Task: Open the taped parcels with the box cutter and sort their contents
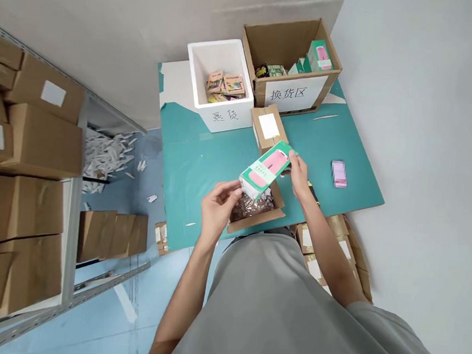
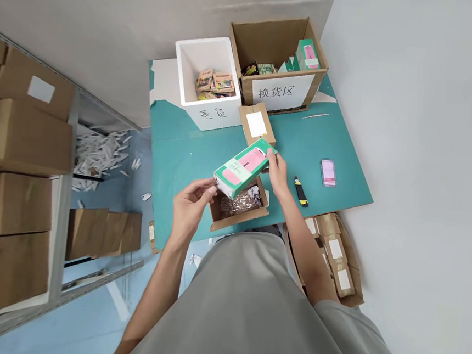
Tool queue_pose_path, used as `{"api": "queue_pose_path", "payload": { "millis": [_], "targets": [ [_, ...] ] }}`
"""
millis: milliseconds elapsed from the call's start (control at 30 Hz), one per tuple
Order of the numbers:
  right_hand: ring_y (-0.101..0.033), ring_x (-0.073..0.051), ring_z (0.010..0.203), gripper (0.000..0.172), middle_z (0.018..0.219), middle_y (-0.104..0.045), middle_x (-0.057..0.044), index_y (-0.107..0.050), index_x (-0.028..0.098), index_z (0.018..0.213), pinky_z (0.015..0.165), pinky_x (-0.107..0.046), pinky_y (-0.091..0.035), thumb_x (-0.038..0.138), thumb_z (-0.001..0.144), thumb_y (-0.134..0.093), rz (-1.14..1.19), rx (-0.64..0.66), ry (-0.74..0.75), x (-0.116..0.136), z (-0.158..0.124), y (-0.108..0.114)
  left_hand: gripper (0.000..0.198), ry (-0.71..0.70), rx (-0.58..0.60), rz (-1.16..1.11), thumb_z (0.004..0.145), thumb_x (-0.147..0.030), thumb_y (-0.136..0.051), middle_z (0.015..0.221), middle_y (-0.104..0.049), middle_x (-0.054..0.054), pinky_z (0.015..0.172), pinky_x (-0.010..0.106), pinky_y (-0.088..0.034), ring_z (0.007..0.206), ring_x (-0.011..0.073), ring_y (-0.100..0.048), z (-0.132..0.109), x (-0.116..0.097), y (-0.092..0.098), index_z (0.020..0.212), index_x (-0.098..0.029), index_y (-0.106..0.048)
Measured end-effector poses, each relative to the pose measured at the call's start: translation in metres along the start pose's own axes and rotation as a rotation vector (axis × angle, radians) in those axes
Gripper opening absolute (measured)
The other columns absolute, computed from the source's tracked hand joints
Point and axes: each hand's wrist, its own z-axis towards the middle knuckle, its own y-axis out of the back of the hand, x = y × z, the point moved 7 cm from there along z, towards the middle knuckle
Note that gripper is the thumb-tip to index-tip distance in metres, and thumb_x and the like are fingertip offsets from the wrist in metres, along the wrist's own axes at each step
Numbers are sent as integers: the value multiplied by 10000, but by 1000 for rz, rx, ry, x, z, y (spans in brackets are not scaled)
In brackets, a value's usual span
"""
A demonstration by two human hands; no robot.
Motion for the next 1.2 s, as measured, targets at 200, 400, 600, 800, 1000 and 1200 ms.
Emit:
{"api": "queue_pose_path", "payload": {
  "millis": [200,400,600,800,1000,1200],
  "targets": [
    [-672,-192,624,693,751,-752,-41,-762,220,983,557,-281,-541,880,1059,-566,198,180,-548,-64,0,11,299,-209,88,211,936,-524,-930,1132,-776,78,763,286,-576,897,171,-678,51,-54,-87,1025,-241,-889],
    [-739,-206,633,635,789,-783,-87,-755,195,1013,582,-285,-614,766,1151,-512,378,295,-819,-78,-15,37,558,-104,53,149,885,-581,-962,1128,-785,71,774,307,-584,838,168,-651,90,-34,-137,1306,-247,-814],
    [-746,-203,736,404,862,-790,-57,-756,222,1048,682,-295,-660,609,1108,-660,472,142,-851,-93,13,80,553,76,81,143,872,-673,-939,1124,-815,98,802,323,-593,936,215,-723,92,0,-166,1141,-203,-825],
    [-720,-212,893,370,975,-806,-7,-725,264,994,727,-284,-625,513,767,-876,457,-6,-554,-76,67,126,628,278,124,74,860,-778,-915,1256,-827,121,985,390,-646,1165,277,-771,65,37,-172,1118,-215,-806],
    [-779,-272,1154,416,1256,-859,-41,-789,252,1180,948,-361,-644,404,793,-756,203,213,-234,-28,106,118,723,663,231,-107,781,-708,-1017,1382,-806,120,973,440,-689,1172,293,-810,29,77,-189,1242,-253,-696],
    [-663,-324,1532,721,1735,-638,-88,-654,284,1614,1255,-484,-579,392,905,-730,113,445,89,13,108,91,815,600,267,-145,711,-411,-1105,1544,-743,161,1184,503,-605,1481,381,-679,47,79,-205,1393,-242,-693]
  ]
}}
